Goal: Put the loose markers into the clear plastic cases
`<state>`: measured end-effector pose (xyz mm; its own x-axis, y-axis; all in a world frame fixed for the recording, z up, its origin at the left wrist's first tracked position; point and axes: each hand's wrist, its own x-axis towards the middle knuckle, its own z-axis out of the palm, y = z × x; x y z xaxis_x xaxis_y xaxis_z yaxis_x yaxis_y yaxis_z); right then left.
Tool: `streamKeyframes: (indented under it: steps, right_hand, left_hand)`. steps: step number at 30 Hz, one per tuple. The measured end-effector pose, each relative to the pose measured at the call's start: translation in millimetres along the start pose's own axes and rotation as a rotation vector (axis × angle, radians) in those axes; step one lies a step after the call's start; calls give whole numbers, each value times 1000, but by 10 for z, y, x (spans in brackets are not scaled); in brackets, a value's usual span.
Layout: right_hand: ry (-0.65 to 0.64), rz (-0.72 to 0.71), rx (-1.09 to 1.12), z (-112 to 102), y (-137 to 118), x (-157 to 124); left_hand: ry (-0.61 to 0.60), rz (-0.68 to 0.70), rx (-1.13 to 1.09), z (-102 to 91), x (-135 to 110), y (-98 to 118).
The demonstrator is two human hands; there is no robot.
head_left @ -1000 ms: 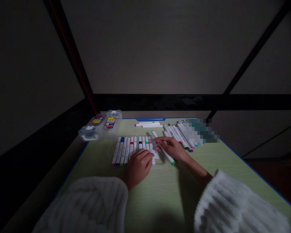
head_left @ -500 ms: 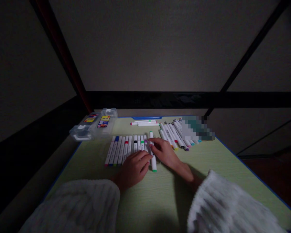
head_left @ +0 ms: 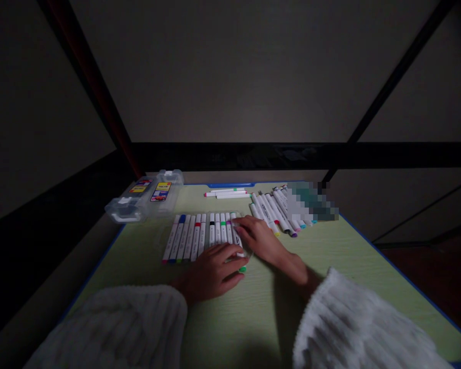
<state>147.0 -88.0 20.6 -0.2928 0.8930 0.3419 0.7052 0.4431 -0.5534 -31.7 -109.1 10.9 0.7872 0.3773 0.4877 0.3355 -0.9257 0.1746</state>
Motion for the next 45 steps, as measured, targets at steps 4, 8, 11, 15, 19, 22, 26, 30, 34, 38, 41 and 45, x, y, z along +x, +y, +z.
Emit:
streamKeyframes:
  steps: [4,8,11,15,19,22,26,30,34,38,41,45]
  right_hand:
    - [-53,-85,-14,-124,115,-30]
    - [-83,-156,-45,-141,217,-61]
    - [-102,-161,-82,-105,252,-72]
    - [-85,-166,-108,-52,260,-82]
    - [-74,-162,-114,-23,258,-93]
    - [-60,-159,-124,-6,266,-96]
    - [-72,-154,-137,13,284,-93]
    - [-93,-150,-150,18,296,-96]
    - [-88,-155,-169,18,309,-108]
    - [-94,-154,-184,20,315,-108]
    - [-100,-154,-175,22,310,-100]
    - [-96,-144,-205,29,302,-93]
  left_hand:
    - [-2,-2,-10,-20,11,7]
    - [9,6,-8,-15,9,-2]
    - [15,13,-3,-9,6,-6]
    - [12,1,2,-2,8,-2]
    - [14,-10,13,8,15,1]
    - [18,-21,18,16,17,-4]
    - [15,-36,4,23,13,-16]
    - [23,-39,0,19,16,-17]
    - [50,-35,-29,18,24,-14]
    - [97,-29,-57,34,21,-37]
    - [89,-26,-74,40,19,-60]
    - [79,-40,-97,37,29,-70]
